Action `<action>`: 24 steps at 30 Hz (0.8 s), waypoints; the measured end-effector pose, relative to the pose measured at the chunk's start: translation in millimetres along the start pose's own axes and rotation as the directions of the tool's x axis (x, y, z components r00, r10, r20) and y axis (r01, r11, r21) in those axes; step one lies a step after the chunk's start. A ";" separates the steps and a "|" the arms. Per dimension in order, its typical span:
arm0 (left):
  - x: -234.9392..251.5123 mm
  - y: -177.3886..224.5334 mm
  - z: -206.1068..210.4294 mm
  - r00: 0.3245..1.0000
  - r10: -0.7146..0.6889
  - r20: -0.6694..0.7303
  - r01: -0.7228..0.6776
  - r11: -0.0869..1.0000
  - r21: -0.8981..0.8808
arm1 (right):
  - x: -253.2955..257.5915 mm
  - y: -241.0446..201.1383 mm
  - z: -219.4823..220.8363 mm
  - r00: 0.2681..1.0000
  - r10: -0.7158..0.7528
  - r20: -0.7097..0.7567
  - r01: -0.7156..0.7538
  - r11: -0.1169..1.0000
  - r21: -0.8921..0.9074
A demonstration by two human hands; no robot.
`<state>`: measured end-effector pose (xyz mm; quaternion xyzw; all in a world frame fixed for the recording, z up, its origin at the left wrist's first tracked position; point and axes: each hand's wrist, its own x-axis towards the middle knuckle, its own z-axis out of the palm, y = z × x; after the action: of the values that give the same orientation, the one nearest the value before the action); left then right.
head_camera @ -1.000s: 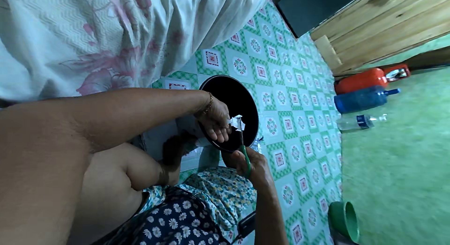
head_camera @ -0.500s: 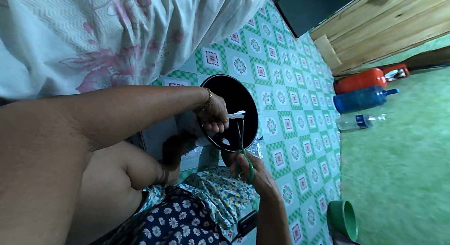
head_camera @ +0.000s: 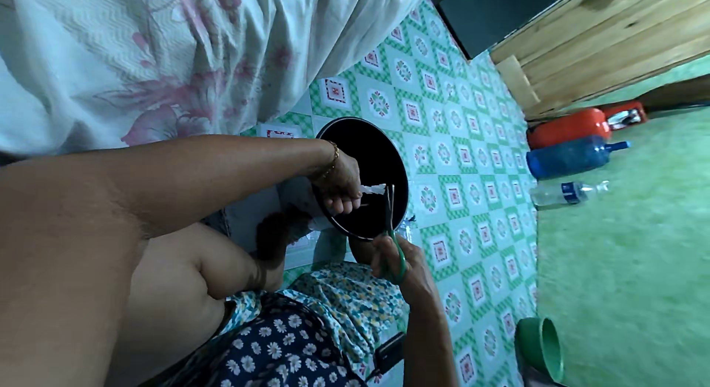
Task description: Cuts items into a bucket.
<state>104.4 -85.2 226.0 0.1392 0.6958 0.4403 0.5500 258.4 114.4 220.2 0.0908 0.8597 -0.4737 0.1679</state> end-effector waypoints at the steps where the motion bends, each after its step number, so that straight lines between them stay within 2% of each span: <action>1: 0.5 -0.3 -0.8 1.000 -0.004 0.000 0.004 1.000 -0.010 | -2.6 1.4 -1.1 0.999 0.006 0.032 -0.005 0.999 -0.040; 4: 2.0 -0.2 -0.2 1.000 -0.006 0.004 0.006 1.000 -0.009 | -7.4 0.8 1.1 0.997 0.001 0.071 0.009 0.989 -0.147; 6: 1.5 -0.3 3.0 1.000 0.008 0.012 -0.008 1.000 0.006 | -6.0 -4.4 6.1 0.998 -0.017 0.053 0.025 0.987 -0.158; 10: -2.7 1.9 6.8 0.999 0.042 0.033 -0.043 0.998 0.039 | 3.2 -7.2 13.6 0.996 -0.038 -0.077 0.038 0.999 -0.012; 13: -3.0 1.4 3.9 0.999 0.033 0.022 -0.033 0.999 0.021 | 0.6 -6.8 13.7 0.995 -0.051 -0.089 0.057 0.997 0.058; 18: -0.8 1.3 3.5 0.999 0.035 0.034 -0.035 0.999 -0.012 | -6.6 -7.7 7.7 0.999 -0.020 0.044 0.029 0.973 -0.227; 21: -0.4 1.8 8.0 0.996 0.068 0.055 -0.070 0.997 0.030 | -3.0 -8.0 12.3 0.999 -0.049 0.013 0.051 0.973 -0.226; 24: -1.9 0.9 9.3 0.995 0.077 0.056 -0.076 0.997 -0.008 | 0.9 -5.4 17.6 0.994 -0.088 -0.071 0.079 0.989 -0.125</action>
<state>113.1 -81.7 227.9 0.1765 0.6731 0.4590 0.5524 259.4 96.6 215.4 0.0622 0.8958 -0.4233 0.1202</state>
